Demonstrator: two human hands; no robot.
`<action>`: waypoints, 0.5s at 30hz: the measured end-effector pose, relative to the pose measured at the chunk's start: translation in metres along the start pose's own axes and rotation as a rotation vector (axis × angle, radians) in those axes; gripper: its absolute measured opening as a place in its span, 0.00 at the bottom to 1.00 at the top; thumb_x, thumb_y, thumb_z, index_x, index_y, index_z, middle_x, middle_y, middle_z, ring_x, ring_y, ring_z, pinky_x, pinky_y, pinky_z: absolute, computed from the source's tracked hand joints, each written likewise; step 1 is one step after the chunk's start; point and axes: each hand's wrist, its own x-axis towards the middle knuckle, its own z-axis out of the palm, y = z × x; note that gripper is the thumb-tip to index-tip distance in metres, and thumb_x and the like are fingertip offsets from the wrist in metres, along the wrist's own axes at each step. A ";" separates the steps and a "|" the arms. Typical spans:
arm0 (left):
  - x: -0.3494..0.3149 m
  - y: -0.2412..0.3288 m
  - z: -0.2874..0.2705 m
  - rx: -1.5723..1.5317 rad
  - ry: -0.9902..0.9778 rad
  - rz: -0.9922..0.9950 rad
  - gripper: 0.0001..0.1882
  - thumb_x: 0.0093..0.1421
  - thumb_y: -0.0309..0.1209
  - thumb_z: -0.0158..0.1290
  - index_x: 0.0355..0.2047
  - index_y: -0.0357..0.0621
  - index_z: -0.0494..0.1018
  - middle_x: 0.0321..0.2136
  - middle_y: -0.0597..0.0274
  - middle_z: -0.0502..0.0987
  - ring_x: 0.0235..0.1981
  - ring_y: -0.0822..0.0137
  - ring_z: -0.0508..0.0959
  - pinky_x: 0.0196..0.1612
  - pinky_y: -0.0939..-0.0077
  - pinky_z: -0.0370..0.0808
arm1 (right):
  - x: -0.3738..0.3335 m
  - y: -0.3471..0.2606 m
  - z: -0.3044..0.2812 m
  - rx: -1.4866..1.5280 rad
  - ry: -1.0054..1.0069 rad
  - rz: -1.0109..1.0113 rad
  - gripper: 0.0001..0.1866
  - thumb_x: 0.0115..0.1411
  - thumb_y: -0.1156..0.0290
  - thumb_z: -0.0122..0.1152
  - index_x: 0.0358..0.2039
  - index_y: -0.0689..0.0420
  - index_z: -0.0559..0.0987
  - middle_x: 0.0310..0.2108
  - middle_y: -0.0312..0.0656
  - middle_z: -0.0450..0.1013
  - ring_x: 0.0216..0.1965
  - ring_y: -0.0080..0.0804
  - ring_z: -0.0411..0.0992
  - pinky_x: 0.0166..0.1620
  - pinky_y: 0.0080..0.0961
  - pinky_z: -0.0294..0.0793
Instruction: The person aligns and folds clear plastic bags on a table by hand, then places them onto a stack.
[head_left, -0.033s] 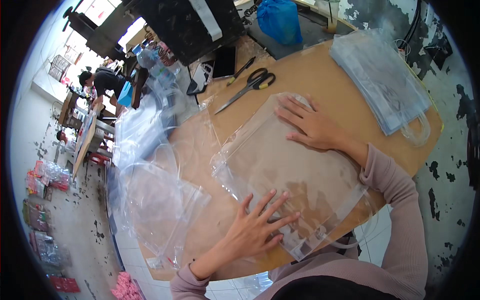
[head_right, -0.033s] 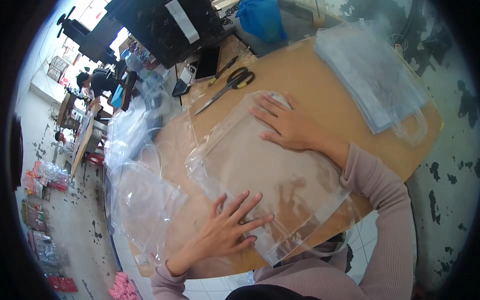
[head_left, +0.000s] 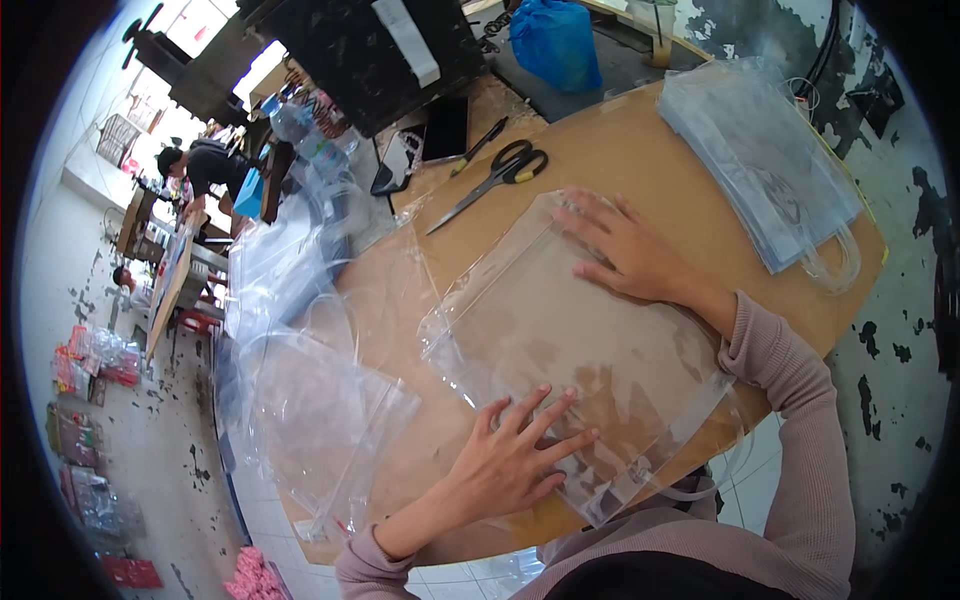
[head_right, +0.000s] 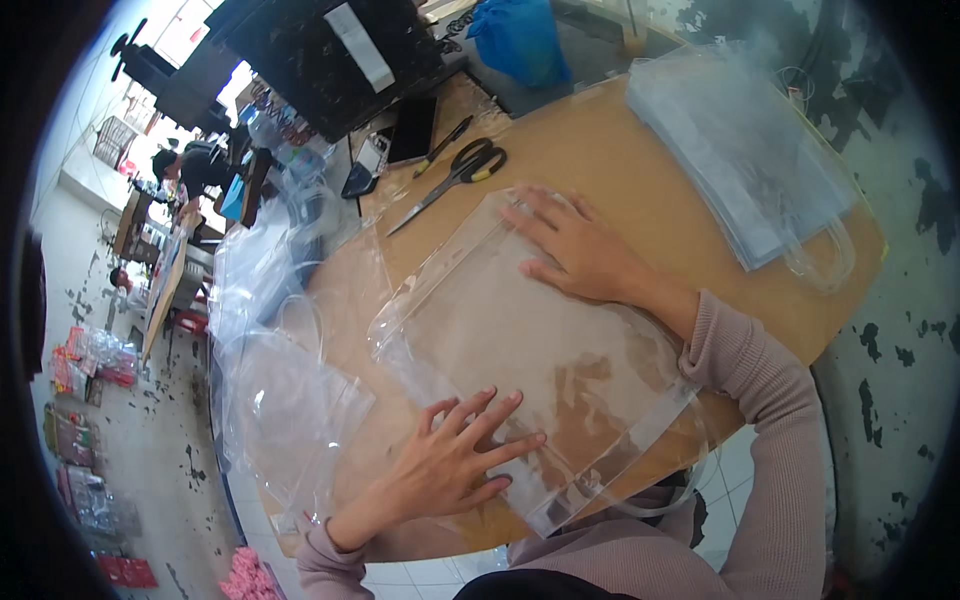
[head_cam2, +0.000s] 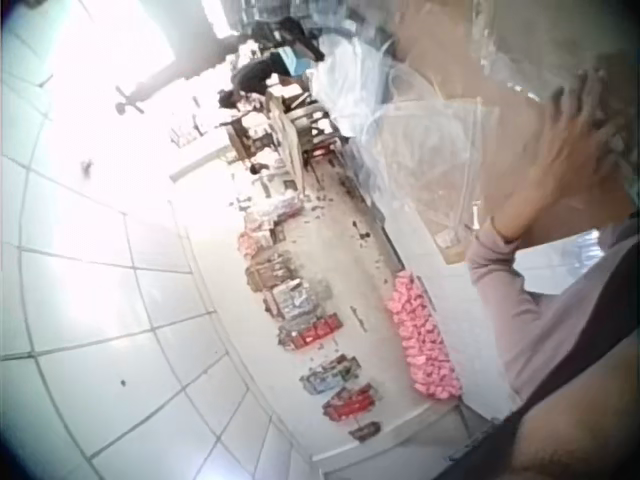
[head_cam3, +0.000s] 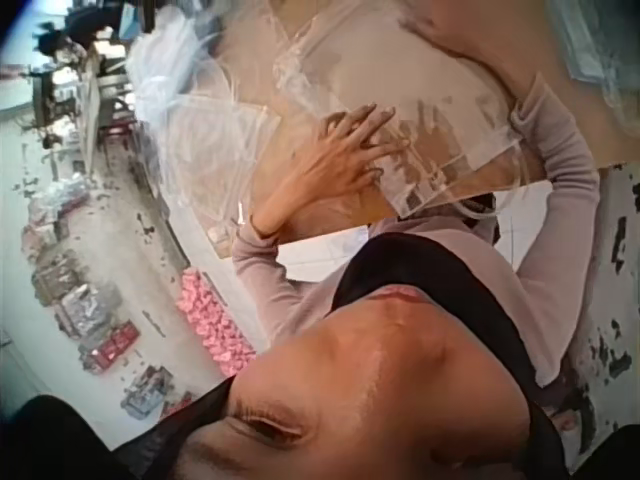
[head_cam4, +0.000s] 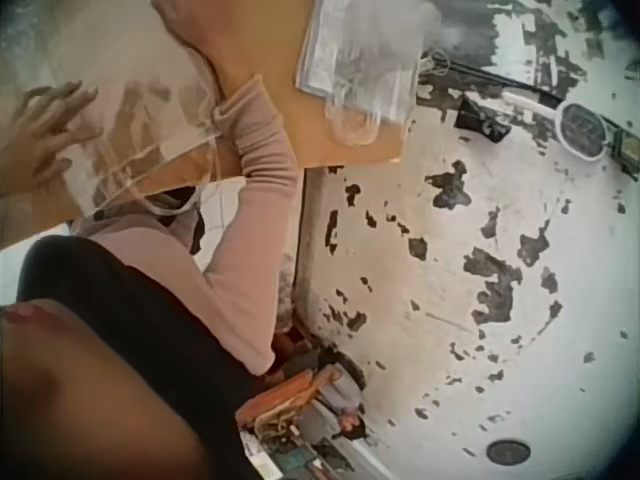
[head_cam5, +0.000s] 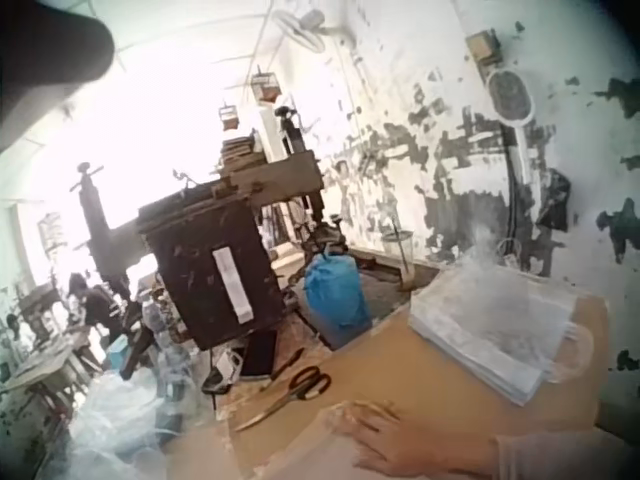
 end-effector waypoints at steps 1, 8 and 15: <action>0.002 0.000 -0.008 -0.039 -0.042 0.011 0.27 0.51 0.41 0.52 0.54 0.67 0.62 0.58 0.61 0.57 0.58 0.58 0.59 0.52 0.52 0.59 | 0.001 0.004 -0.001 -0.001 0.004 0.010 0.30 0.56 0.57 0.53 0.55 0.59 0.61 0.58 0.50 0.55 0.59 0.41 0.54 0.58 0.43 0.53; 0.163 -0.121 -0.050 0.087 0.619 -0.166 0.18 0.56 0.43 0.51 0.43 0.46 0.69 0.37 0.55 0.71 0.36 0.61 0.72 0.36 0.73 0.69 | 0.009 0.025 -0.018 0.755 -0.027 0.612 0.15 0.50 0.70 0.60 0.37 0.64 0.73 0.33 0.46 0.72 0.35 0.32 0.70 0.40 0.24 0.68; 0.192 -0.140 -0.082 -1.030 -0.049 -0.186 0.18 0.56 0.41 0.54 0.41 0.42 0.69 0.34 0.68 0.72 0.35 0.78 0.69 0.35 0.84 0.66 | 0.003 0.030 -0.029 1.431 -0.022 0.703 0.10 0.56 0.66 0.56 0.27 0.61 0.75 0.22 0.36 0.69 0.26 0.18 0.66 0.30 0.19 0.66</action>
